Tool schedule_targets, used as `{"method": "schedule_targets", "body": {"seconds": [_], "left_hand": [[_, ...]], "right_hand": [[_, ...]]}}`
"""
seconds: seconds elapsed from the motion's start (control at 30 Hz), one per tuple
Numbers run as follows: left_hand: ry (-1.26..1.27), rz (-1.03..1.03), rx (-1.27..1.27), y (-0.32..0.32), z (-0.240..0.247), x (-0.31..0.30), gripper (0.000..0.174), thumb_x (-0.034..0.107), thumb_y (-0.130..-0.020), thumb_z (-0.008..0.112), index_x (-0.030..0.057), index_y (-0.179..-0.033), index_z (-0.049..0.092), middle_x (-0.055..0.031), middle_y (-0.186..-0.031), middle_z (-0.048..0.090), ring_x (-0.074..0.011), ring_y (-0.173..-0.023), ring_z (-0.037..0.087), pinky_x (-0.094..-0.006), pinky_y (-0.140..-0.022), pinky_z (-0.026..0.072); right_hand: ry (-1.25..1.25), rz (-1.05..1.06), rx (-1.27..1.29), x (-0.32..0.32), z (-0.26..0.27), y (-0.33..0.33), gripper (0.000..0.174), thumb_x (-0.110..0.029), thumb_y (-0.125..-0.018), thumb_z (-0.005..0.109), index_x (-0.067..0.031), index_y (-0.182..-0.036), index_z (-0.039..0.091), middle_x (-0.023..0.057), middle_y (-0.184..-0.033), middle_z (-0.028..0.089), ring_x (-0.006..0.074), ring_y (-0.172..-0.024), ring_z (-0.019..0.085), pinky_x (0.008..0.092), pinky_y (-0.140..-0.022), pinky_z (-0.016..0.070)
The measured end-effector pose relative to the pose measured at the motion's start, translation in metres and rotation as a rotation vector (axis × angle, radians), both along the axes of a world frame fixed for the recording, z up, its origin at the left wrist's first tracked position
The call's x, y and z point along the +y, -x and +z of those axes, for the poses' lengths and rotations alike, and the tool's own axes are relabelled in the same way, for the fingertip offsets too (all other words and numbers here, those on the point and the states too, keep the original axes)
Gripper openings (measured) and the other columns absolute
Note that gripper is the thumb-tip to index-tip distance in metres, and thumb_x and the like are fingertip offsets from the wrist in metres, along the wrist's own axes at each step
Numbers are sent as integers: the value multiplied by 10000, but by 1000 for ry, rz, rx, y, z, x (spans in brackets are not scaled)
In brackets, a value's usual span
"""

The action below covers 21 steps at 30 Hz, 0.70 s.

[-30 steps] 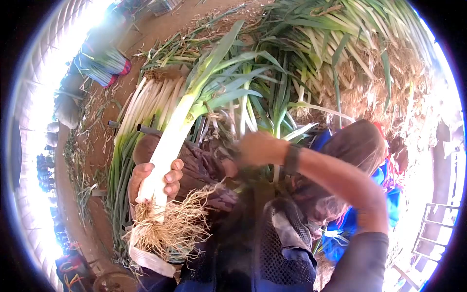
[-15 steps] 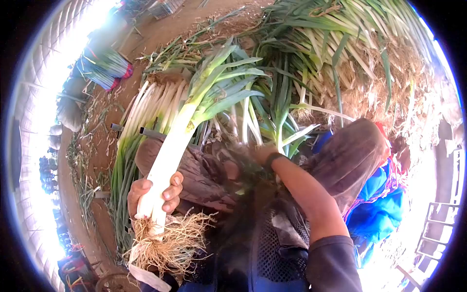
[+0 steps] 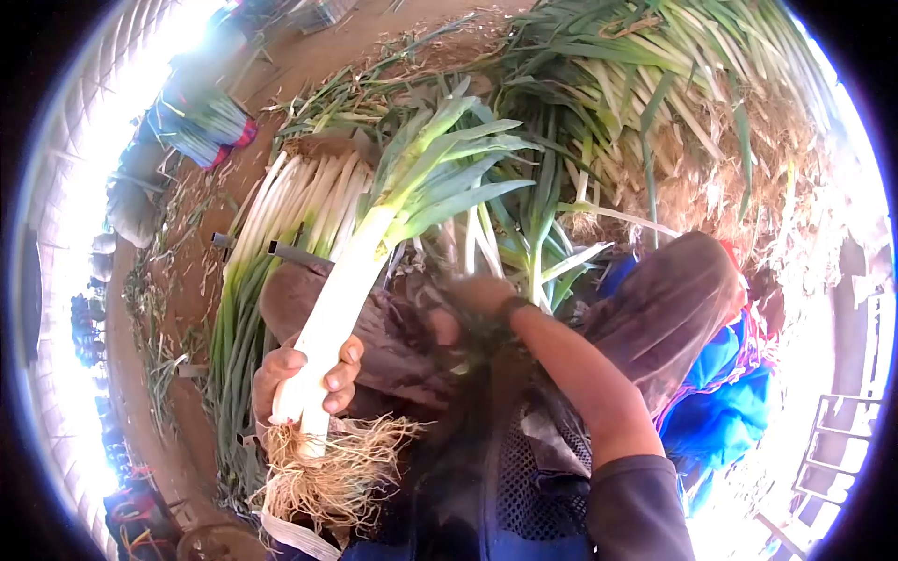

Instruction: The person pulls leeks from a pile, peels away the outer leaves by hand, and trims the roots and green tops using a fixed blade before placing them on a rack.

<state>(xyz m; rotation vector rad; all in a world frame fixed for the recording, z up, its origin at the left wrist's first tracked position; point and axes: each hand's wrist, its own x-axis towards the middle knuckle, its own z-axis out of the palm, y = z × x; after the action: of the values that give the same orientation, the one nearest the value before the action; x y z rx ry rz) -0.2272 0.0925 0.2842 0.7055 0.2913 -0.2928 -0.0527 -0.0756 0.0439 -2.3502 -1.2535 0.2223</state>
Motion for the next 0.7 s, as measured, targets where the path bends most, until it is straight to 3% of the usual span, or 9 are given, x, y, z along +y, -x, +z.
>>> {"method": "schedule_targets", "body": {"seconds": [0.07, 0.13, 0.23, 0.27, 0.3, 0.4, 0.43, 0.63, 0.7], "left_hand": [[5, -34, 27, 1, -4, 9, 529, 255, -909, 607, -97, -1250, 407, -156, -985, 516, -231, -792, 582, -306, -652, 545], [16, -104, 68, -3, -12, 17, 507, 223, -909, 593, -109, -1246, 410, -155, -948, 537, -258, -815, 604, -302, -603, 563], [-111, 15, 68, -6, -7, 2, 503, 195, -887, 605, -114, -1240, 425, -163, -974, 559, -248, -798, 609, -321, -613, 578], [-167, 53, 123, -7, -7, -1, 492, 160, -863, 616, -96, -1250, 451, -165, -974, 586, -221, -790, 615, -327, -627, 580], [-221, 92, 180, -8, -6, -6, 490, 126, -840, 627, -77, -1259, 476, -166, -973, 613, -195, -782, 622, -333, -642, 582], [-346, -9, 291, -9, -2, -16, 403, 127, -852, 639, -41, -1188, 494, -129, -892, 631, -188, -710, 660, -310, -603, 596], [-351, -49, 315, -9, 0, -18, 394, 132, -856, 650, -28, -1177, 488, -125, -880, 632, -191, -680, 666, -303, -573, 592], [-499, -133, 178, 3, 13, -1, 566, 406, -953, 597, 46, -1376, 488, -212, -1030, 674, -245, -742, 703, -365, -651, 623], [-586, -112, 266, -10, 44, 2, 598, 429, -987, 530, 109, -1477, 408, -219, -1475, 432, -330, -1196, 588, -474, -880, 595]], "right_hand": [[-105, -131, -72, -26, 19, 16, 284, -267, -912, 529, -55, -943, 715, 165, -937, 717, 358, -838, 708, 463, -690, 557], [482, -16, 148, -32, 39, 2, 274, -294, -879, 560, -90, -1003, 693, 144, -900, 711, 358, -851, 704, 484, -719, 550], [460, -96, 14, -29, 49, -27, 366, -235, -844, 637, -42, -1155, 638, 154, -911, 695, 309, -801, 686, 467, -621, 524], [42, -300, -137, -33, 77, -27, 461, -200, -806, 684, -63, -1230, 570, 164, -1079, 655, 317, -760, 683, 446, -621, 535], [-61, -333, 72, -33, 131, -20, 572, -176, -772, 708, -109, -1304, 507, 145, -1261, 578, 317, -936, 675, 442, -775, 542], [-349, 120, -441, -24, 162, 6, 758, -177, -725, 734, -191, -1426, 446, 69, -1403, 510, 270, -1351, 435, 536, -1121, 306], [-404, 275, -351, -19, 163, 17, 814, 27, -761, 668, -206, -1485, 379, 125, -1357, 540, 271, -1321, 474, 571, -1136, 287], [-441, 588, -25, 16, 150, 19, 648, -137, -789, 755, -100, -1377, 484, 100, -1205, 625, 232, -1115, 627, 414, -950, 536], [-596, 475, 154, 12, 158, -2, 595, -275, -831, 756, -50, -1327, 516, 103, -1105, 657, 213, -1011, 647, 345, -864, 583]]}}
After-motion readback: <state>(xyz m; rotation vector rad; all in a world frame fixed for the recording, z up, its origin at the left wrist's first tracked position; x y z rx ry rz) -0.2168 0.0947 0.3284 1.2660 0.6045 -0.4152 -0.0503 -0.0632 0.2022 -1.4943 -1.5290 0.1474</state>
